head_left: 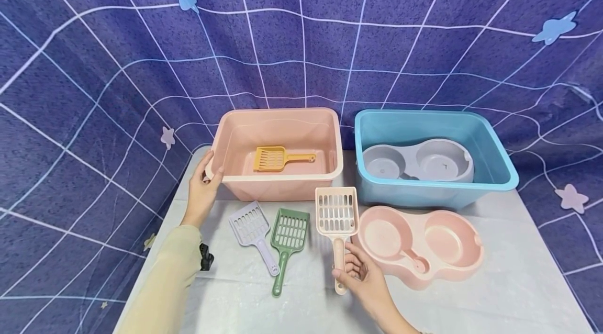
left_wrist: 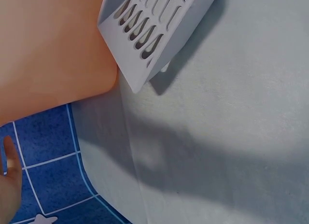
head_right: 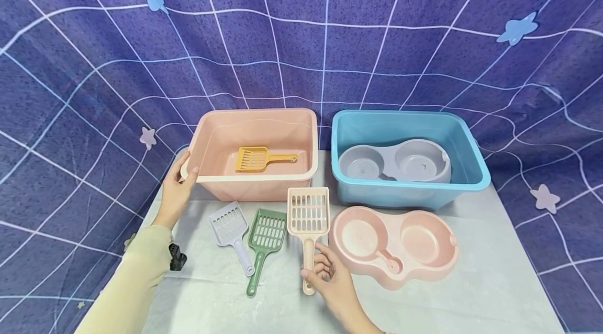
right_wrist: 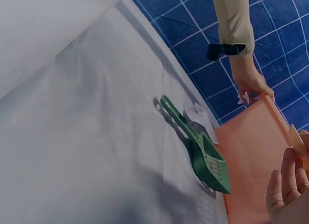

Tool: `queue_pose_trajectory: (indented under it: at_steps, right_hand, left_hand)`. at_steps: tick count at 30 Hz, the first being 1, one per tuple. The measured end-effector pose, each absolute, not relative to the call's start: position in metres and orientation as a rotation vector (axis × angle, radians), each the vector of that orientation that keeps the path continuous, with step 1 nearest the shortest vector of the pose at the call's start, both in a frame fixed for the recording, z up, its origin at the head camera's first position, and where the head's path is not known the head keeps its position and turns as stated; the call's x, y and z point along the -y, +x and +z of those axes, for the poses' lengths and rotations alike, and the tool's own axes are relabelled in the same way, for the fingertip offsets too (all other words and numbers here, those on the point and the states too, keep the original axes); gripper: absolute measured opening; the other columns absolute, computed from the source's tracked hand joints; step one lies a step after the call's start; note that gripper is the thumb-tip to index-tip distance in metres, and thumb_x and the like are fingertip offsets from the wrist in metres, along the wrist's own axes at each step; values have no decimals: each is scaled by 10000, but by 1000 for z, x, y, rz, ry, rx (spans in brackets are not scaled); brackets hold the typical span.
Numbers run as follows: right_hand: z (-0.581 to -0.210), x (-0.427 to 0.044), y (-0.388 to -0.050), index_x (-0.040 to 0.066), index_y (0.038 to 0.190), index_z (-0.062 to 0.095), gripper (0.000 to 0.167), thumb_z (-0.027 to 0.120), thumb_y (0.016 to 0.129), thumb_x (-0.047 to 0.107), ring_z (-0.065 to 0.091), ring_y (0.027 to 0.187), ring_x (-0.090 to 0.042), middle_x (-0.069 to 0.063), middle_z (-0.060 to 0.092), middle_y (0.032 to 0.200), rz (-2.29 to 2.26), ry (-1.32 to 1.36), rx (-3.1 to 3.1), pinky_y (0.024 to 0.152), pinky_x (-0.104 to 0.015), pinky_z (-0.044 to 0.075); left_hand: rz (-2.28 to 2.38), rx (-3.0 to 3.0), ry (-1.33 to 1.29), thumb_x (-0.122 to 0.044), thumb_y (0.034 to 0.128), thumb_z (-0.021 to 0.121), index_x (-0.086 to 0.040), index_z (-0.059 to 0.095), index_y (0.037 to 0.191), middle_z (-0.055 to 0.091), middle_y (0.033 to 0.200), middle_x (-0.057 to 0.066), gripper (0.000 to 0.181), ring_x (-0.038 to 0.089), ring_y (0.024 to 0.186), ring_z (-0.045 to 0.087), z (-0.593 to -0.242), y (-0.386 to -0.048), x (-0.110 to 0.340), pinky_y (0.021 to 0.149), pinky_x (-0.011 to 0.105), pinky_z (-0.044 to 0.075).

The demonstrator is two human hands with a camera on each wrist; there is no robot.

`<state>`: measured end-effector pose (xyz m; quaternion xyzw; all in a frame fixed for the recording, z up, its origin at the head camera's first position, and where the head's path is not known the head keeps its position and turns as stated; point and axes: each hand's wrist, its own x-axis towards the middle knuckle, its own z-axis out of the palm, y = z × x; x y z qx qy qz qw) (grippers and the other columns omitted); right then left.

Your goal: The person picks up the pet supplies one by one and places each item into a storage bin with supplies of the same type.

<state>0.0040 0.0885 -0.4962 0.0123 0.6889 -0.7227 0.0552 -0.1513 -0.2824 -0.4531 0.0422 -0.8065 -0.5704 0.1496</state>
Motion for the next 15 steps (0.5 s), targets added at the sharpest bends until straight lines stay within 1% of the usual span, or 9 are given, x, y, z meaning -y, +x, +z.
queue_pose_trajectory:
  at_steps: [5, 7, 11, 15]
  right_hand:
    - [-493, -86, 4, -102, 1355, 500, 641, 777, 777, -79, 571, 792, -79, -114, 604, 956, -2184, 64, -2104, 695, -180, 506]
    - [-492, -86, 4, -100, 1357, 499, 645, 778, 776, -78, 565, 795, -74, -109, 598, 964, -2182, 73, -2101, 696, -177, 503]
    - [-491, -86, 3, -100, 1354, 503, 644, 779, 773, -84, 560, 800, -69, -97, 593, 964, -2199, 54, -2112, 692, -169, 496]
    - [-491, -86, 1, -113, 1339, 510, 628, 771, 768, -106, 565, 803, -69, -103, 600, 959, -2232, -5, -2141, 691, -164, 496]
  left_hand:
    - [-1636, 2336, 135, -141, 1000, 588, -48, 365, 1525, 261, 1613, 67, 578, 284, 1362, 383, -450, -149, 281, 1045, 380, 400]
    - [-1635, 2339, 144, -133, 1002, 583, -44, 362, 1525, 257, 1614, 60, 575, 268, 1373, 374, -449, -148, 281, 1063, 423, 387]
    - [-1643, 2336, 140, -132, 1004, 577, -44, 352, 1529, 251, 1617, 54, 578, 267, 1377, 369, -448, -148, 281, 1082, 433, 384]
    - [-1652, 2321, 138, -159, 1006, 580, -94, 355, 1539, 254, 1618, 27, 582, 259, 1377, 366, -458, -154, 285, 1078, 374, 392]
